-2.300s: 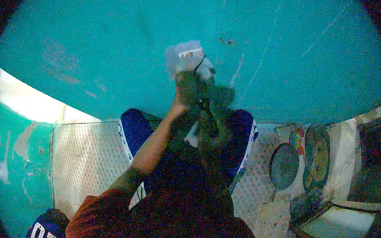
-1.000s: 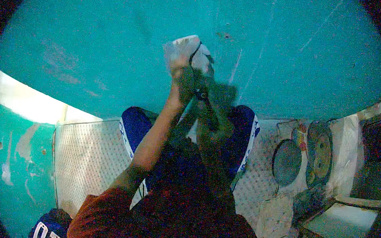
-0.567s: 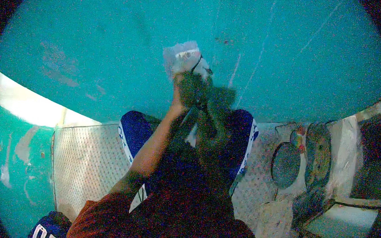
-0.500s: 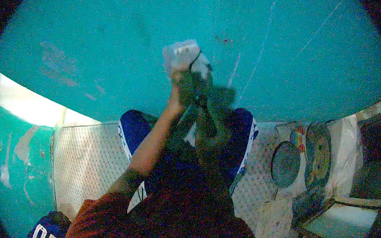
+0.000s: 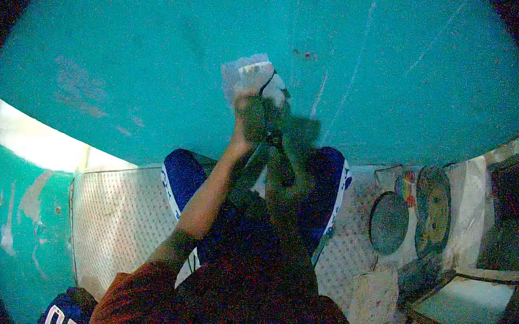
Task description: Using a putty knife to apply compound to a hole in a teal wall.
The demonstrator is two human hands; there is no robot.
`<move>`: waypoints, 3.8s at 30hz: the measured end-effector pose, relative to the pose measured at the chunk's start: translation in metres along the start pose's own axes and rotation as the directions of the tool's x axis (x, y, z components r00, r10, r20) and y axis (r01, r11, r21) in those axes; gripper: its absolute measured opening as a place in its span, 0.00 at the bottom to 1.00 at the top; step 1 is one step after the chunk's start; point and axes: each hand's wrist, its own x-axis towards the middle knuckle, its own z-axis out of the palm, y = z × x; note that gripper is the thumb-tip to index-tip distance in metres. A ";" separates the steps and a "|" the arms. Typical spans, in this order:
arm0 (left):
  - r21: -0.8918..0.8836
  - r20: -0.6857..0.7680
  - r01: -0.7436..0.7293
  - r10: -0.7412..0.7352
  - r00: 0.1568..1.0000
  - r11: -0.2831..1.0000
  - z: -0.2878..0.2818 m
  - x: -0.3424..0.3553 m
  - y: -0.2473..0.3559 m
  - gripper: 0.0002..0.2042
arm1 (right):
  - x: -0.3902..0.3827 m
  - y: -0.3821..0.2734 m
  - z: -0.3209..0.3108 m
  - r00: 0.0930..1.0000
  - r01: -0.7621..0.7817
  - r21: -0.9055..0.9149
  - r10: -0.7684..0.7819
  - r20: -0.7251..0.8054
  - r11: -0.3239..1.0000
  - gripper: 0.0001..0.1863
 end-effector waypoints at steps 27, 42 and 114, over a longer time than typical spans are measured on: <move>-0.126 -0.019 0.070 -0.073 0.997 0.990 -0.003 0.006 -0.010 0.12 | 0.003 0.005 -0.002 0.998 -0.043 0.018 0.043 0.038 0.999 0.15; -0.019 0.020 0.044 -0.044 0.999 0.999 -0.025 0.008 -0.039 0.09 | 0.003 0.000 -0.005 0.983 -0.171 0.105 0.163 0.080 0.980 0.13; 0.324 0.201 -0.399 0.349 0.915 0.858 -0.005 0.005 0.010 0.06 | 0.006 -0.003 -0.001 0.976 -0.182 0.122 0.164 0.142 0.976 0.14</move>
